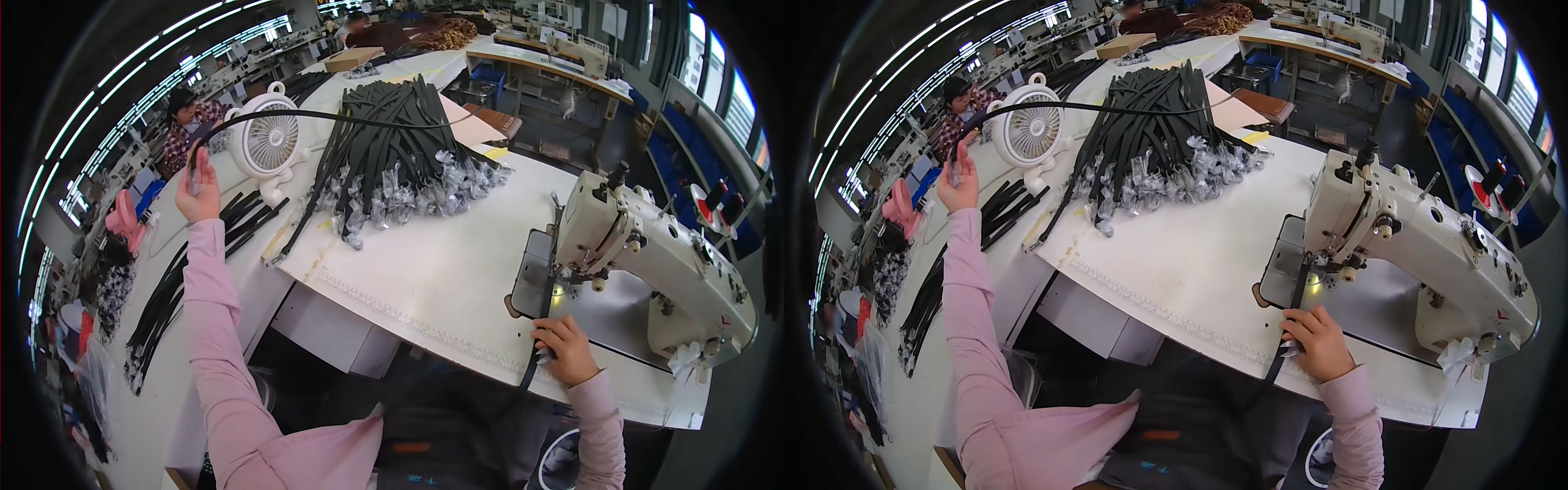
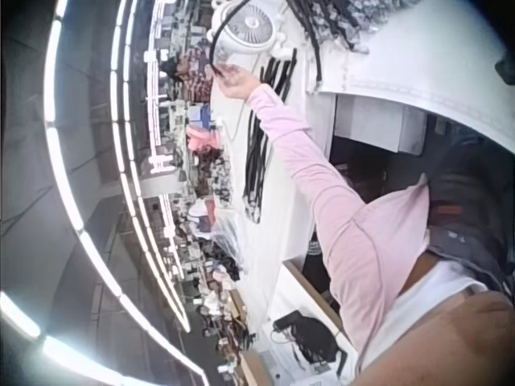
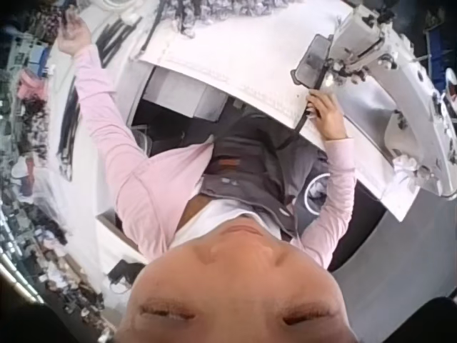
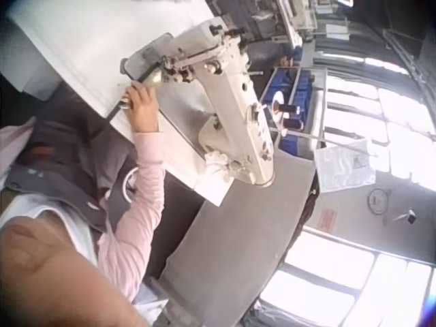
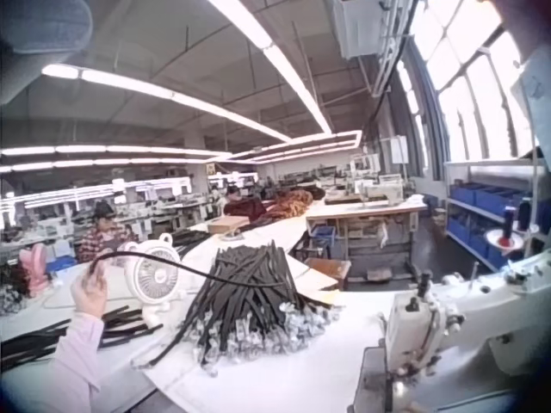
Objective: The person operates an industrial sewing machine to stitch long black fabric strips. They feed the material under the needle, guide it through the machine, and cut the thread after each piece is completed. The finished strips are placed on the table to the left.
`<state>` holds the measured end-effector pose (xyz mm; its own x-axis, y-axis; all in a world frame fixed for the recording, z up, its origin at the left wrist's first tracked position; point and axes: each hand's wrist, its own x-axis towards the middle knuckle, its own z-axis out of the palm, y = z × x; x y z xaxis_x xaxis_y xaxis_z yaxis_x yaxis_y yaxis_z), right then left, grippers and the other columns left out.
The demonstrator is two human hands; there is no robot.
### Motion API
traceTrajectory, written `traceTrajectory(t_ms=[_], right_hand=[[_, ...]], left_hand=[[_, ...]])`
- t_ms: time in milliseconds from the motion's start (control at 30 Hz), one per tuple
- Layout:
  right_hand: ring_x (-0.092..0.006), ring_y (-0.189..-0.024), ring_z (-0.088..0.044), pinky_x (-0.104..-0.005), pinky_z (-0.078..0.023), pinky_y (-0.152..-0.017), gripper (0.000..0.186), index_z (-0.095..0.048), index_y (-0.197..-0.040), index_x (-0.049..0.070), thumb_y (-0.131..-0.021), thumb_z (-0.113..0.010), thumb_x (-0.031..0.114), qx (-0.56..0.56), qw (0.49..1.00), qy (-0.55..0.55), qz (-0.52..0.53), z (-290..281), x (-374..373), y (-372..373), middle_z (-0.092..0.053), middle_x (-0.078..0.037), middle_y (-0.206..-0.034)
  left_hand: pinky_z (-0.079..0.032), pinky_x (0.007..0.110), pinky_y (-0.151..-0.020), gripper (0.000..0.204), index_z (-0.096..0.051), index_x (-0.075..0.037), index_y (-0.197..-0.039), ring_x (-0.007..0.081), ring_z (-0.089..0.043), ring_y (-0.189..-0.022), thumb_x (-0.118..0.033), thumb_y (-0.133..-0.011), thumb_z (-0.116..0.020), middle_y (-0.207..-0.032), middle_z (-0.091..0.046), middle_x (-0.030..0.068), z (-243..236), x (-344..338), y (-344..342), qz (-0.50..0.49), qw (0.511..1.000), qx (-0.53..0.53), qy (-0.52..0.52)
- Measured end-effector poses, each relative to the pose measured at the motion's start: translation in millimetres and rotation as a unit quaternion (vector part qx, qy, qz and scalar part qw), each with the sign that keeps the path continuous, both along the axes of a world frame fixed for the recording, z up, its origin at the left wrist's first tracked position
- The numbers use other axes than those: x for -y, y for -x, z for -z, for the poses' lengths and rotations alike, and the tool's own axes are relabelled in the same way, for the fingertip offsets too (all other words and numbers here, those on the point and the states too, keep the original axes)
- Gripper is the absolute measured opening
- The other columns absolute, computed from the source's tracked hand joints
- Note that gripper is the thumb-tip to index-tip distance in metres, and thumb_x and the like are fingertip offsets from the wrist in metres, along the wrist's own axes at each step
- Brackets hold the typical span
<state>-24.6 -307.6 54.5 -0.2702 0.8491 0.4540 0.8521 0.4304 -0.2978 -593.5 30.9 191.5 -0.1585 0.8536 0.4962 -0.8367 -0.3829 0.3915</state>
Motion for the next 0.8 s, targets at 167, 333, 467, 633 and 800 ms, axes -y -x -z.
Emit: traceTrajectory(t_ms=[167,333,467,633,800], right_hand=[[-0.0240,-0.073,-0.050,-0.0326,-0.046,-0.064,0.032,-0.060,-0.086,0.006,-0.056,-0.067,-0.003,0.009,0.999,-0.029,0.012,5,0,1,-0.060,-0.005,-0.097],[-0.0243,-0.075,-0.050,-0.0329,-0.046,-0.065,0.035,-0.060,-0.087,0.005,-0.054,-0.068,-0.003,0.017,0.999,-0.031,0.017,4,6,-3,-0.059,-0.005,-0.099],[-0.0232,-0.079,-0.051,-0.0327,-0.047,-0.068,0.027,-0.059,-0.090,0.007,-0.064,-0.067,0.006,0.015,1.000,-0.007,-0.004,2,2,-5,-0.058,-0.005,-0.101],[-0.0217,-0.083,-0.052,-0.0317,-0.048,-0.070,0.024,-0.059,-0.087,0.007,-0.064,-0.066,0.006,0.022,0.999,0.000,-0.043,10,4,-15,-0.057,-0.005,-0.101],[-0.0210,-0.085,-0.052,-0.0312,-0.049,-0.067,0.028,-0.059,-0.086,0.008,-0.058,-0.066,0.004,0.017,0.998,0.013,-0.054,10,10,-18,-0.057,-0.004,-0.101]], left_hand=[[-0.036,0.045,-0.097,0.083,-0.020,0.003,-0.131,0.0379,-0.032,-0.124,-0.059,-0.081,-0.041,-0.133,-0.032,0.0249,28,83,152,-0.353,0.903,0.245,0.007],[-0.036,0.038,-0.096,0.066,-0.025,-0.001,-0.133,0.0281,-0.037,-0.122,-0.047,-0.088,-0.039,-0.131,-0.037,0.0183,62,88,97,-0.343,0.908,0.179,0.161],[-0.040,0.034,-0.090,0.046,-0.035,-0.002,-0.129,0.0220,-0.047,-0.110,-0.026,-0.091,-0.042,-0.124,-0.045,0.0157,80,77,-35,-0.054,0.977,-0.166,0.123],[-0.043,0.030,-0.084,0.023,-0.061,-0.001,-0.102,0.0199,-0.058,-0.093,-0.005,-0.080,-0.057,-0.099,-0.062,0.0101,93,150,-267,0.130,0.681,-0.688,-0.214],[-0.045,0.034,-0.082,0.020,-0.063,-0.004,-0.093,0.0257,-0.055,-0.097,-0.010,-0.075,-0.062,-0.100,-0.061,0.0097,132,195,-395,0.001,0.562,-0.648,-0.514]])
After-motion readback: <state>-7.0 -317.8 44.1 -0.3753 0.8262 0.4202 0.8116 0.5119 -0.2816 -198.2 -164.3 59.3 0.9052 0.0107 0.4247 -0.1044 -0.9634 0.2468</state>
